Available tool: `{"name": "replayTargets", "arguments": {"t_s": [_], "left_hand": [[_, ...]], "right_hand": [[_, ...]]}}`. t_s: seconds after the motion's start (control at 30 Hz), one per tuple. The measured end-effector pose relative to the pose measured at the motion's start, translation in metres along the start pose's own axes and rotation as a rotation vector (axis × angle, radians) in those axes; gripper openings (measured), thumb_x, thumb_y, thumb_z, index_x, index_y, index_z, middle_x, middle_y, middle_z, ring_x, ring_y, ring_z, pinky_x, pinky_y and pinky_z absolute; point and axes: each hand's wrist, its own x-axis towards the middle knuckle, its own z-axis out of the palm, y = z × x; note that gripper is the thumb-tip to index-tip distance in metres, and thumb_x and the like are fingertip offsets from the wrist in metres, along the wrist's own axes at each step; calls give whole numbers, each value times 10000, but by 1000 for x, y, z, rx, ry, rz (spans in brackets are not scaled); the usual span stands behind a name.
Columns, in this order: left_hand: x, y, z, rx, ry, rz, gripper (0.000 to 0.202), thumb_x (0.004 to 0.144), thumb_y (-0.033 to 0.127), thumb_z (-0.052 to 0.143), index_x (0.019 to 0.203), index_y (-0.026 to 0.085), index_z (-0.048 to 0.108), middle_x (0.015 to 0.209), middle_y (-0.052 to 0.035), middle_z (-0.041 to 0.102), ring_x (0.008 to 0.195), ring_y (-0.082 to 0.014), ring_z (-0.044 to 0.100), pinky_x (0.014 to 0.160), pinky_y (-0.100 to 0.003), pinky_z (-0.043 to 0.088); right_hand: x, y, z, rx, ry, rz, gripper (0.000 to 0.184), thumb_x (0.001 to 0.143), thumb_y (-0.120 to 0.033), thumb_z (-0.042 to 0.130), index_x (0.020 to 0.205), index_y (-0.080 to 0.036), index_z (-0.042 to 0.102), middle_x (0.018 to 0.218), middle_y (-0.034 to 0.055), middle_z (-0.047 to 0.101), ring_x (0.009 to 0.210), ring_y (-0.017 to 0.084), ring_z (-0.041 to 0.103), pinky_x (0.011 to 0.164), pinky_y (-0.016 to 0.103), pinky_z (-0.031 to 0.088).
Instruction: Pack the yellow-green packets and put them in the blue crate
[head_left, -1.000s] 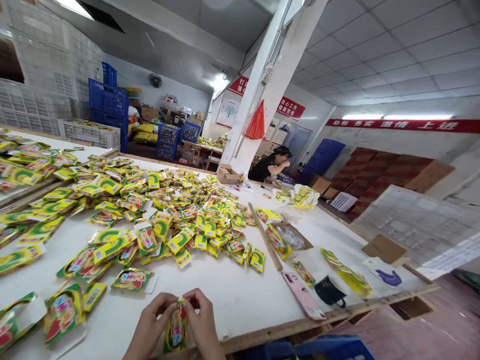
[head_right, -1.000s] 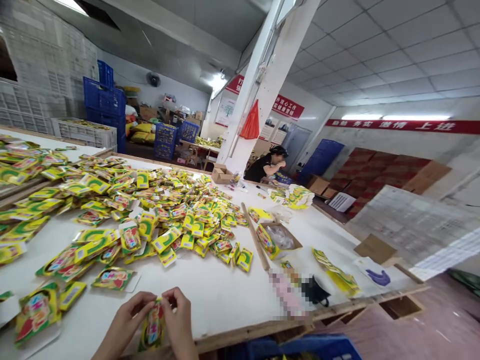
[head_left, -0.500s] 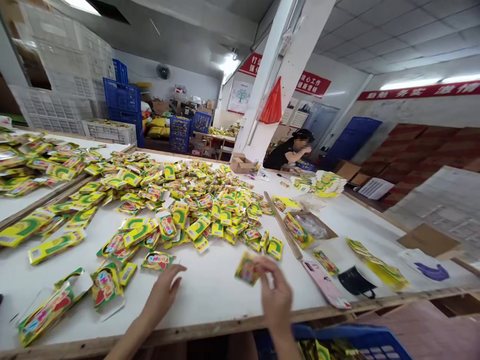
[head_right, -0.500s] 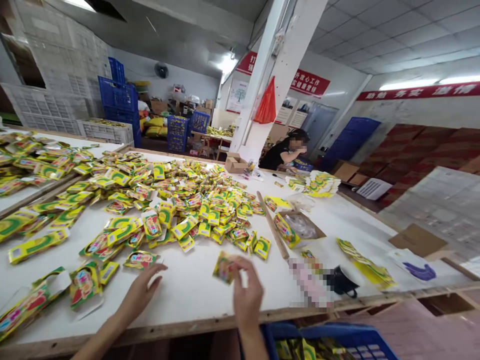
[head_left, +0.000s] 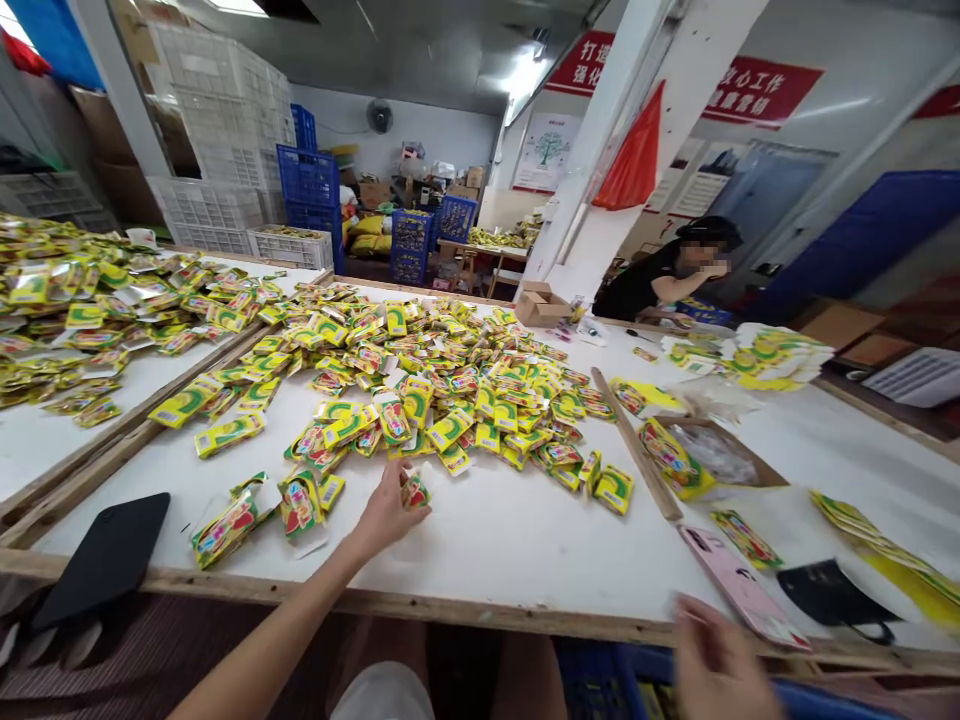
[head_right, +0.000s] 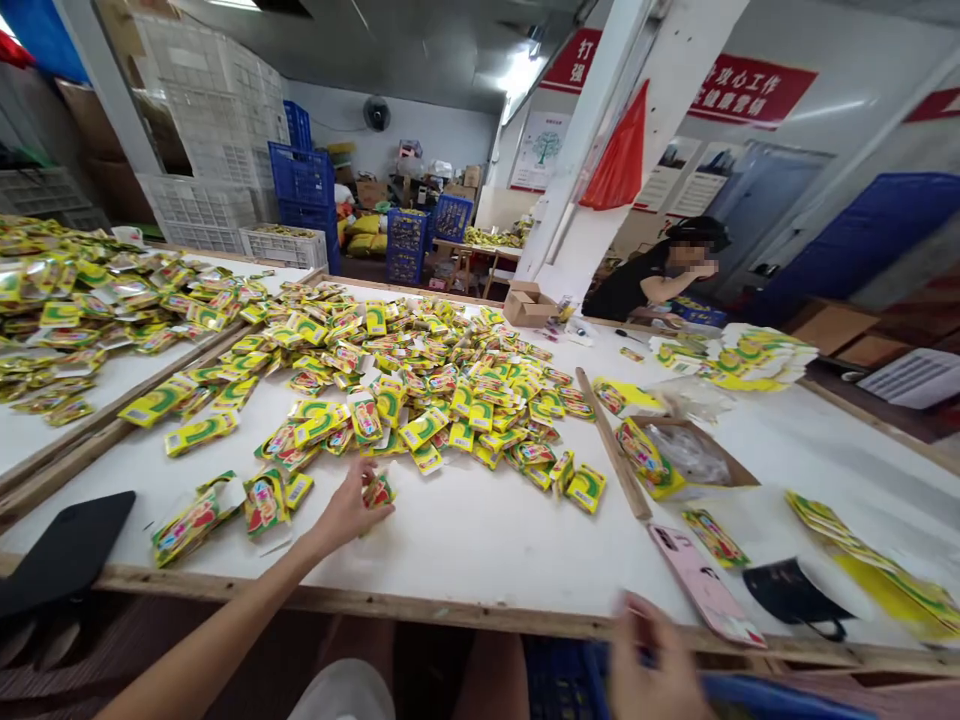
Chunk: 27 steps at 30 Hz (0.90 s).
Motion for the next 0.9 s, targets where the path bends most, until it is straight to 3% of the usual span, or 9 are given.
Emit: {"name": "replayTargets", "arguments": {"t_s": [0.13,0.2,0.27,0.4,0.53,0.67,0.8,0.9], "left_hand": [[-25,18,41,-363,75,-92,639,618,281,754,1117,229,358,1001,-21,469,806,-152,562,732,-300,479],[-35,20,54,-442,92,-111,609,622,276,757,1093,221,375,1009,-28,485,820,-159,574,751,-313,484],[-40,18,58,-509,101,-133,530,673,287,719,1080,216,387,973,-26,511,833,-167,588,765,-325,488],[-43,14,52,-671,60,-160,400,758,321,637,1072,218,412,897,-13,553,792,-161,614,715,-305,506],[-43,17,44,-736,-37,-137,365,762,370,635,1037,213,455,893,-24,602,807,-175,639,702,-295,512],[-44,15,40,-659,-90,-171,355,757,440,628,988,194,516,892,-35,635,800,-185,655,712,-299,523],[-41,10,37,-593,-127,-148,354,756,452,625,969,175,566,926,-58,670,864,-208,659,773,-327,529],[-42,11,36,-518,-159,-142,329,779,446,598,959,171,598,884,-58,696,814,-209,667,747,-333,535]], "right_hand": [[-49,-61,100,393,-420,60,342,778,-510,567,910,-201,628,911,92,683,803,243,648,725,346,512],[-66,-84,135,556,-559,65,300,810,-455,561,965,-201,603,968,85,673,849,219,649,744,308,515],[-76,-95,157,658,-646,80,287,822,-422,561,1008,-203,576,979,76,663,833,200,650,729,287,515],[-76,-94,171,740,-750,117,295,815,-379,577,1054,-213,528,890,38,655,737,174,640,692,277,505],[-69,-89,173,828,-725,144,243,806,-343,576,1007,-220,518,868,27,655,793,181,638,739,286,497],[-64,-85,176,791,-727,96,148,826,-339,548,873,-201,575,826,25,642,791,181,612,732,276,484],[-60,-80,178,722,-759,62,182,838,-353,526,794,-193,601,727,2,611,692,162,571,638,250,466],[-58,-79,180,699,-763,62,213,827,-384,544,773,-191,615,712,3,618,684,164,570,637,254,466]]}}
